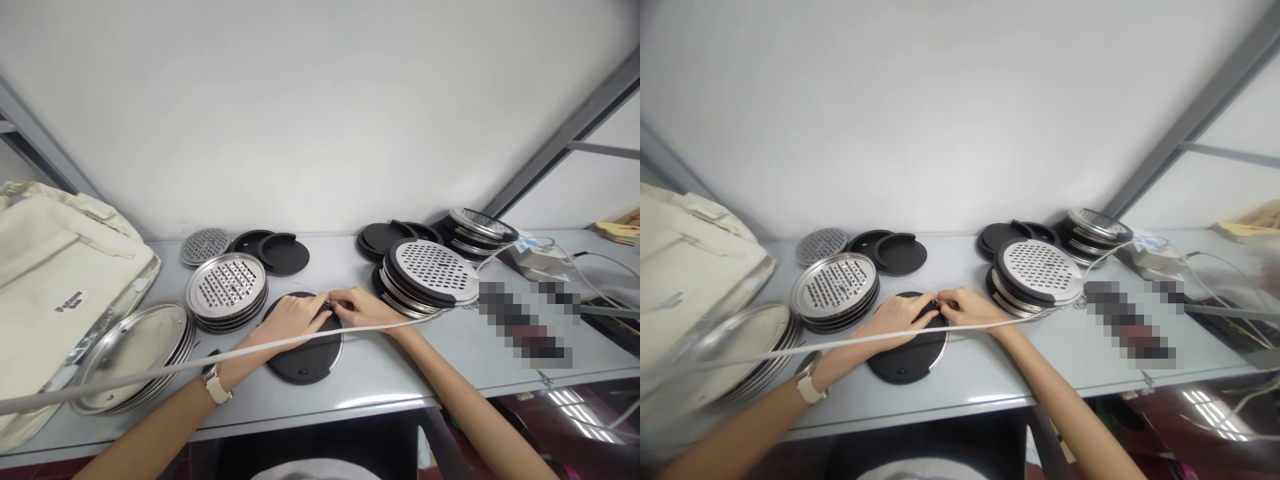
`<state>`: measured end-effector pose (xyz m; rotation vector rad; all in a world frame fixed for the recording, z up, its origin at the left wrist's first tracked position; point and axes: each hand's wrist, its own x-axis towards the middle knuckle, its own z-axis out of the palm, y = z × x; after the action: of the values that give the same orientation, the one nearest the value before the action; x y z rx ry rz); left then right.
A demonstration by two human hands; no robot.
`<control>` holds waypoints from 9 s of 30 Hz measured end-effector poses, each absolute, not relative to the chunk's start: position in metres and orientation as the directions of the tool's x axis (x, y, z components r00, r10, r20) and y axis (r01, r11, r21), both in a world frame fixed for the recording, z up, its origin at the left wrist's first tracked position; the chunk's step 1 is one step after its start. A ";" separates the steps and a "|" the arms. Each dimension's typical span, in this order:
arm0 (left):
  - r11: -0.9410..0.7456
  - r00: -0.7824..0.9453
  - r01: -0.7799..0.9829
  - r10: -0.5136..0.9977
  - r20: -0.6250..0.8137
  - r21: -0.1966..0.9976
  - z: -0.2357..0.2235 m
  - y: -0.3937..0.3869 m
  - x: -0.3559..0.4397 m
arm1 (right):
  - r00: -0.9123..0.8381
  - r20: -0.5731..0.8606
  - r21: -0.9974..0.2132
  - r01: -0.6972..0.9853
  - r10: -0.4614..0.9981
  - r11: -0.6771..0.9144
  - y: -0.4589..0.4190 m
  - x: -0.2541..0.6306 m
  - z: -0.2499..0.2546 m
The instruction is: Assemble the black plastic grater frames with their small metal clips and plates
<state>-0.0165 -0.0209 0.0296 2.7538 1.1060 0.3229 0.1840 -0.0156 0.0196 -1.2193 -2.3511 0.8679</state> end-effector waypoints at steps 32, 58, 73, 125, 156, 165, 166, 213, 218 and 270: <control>-0.740 0.734 0.630 0.666 0.130 0.234 0.030 -0.021 -0.017 | -0.576 -0.038 -0.687 0.609 0.817 0.397 -0.018 0.190 0.028; -0.734 0.733 0.608 0.665 0.143 0.301 0.028 -0.019 -0.018 | -0.576 -0.070 -0.706 0.605 0.814 0.367 -0.020 0.189 0.033; -0.732 0.734 0.605 0.665 0.137 0.315 0.030 -0.019 -0.017 | -0.595 -0.079 -0.720 0.589 0.800 0.367 -0.021 0.189 0.031; -0.686 0.663 0.693 0.728 0.178 0.223 0.025 -0.020 -0.016 | -0.577 -0.096 -0.642 0.658 0.811 0.393 -0.021 0.186 0.029; -0.588 0.558 0.778 0.809 0.185 0.223 0.026 -0.019 -0.016 | -0.543 -0.077 -0.647 0.665 0.836 0.372 -0.020 0.189 0.031; -0.611 0.583 0.756 0.791 0.183 0.236 0.024 -0.019 -0.017 | -0.573 -0.035 -0.687 0.609 0.819 0.397 -0.021 0.186 0.032; -0.617 0.585 0.750 0.787 0.197 0.239 0.024 -0.019 -0.016 | -0.578 -0.035 -0.687 0.607 0.815 0.401 -0.021 0.186 0.031; -0.735 0.676 0.533 0.667 0.311 0.419 0.025 -0.020 -0.019 | -0.566 -0.031 -0.655 0.634 0.824 0.411 -0.024 0.179 0.029; -0.738 0.672 0.524 0.665 0.326 0.425 0.023 -0.020 -0.018 | -0.562 -0.032 -0.654 0.637 0.826 0.408 -0.023 0.180 0.027; -0.784 0.689 0.542 0.621 0.373 0.304 0.026 -0.019 -0.017 | -0.558 -0.006 -0.676 0.614 0.830 0.408 -0.021 0.182 0.023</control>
<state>-0.0170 -0.0188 0.0260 2.7290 0.9481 0.6966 0.1816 -0.0214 0.0227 -1.2493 -2.3378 0.9132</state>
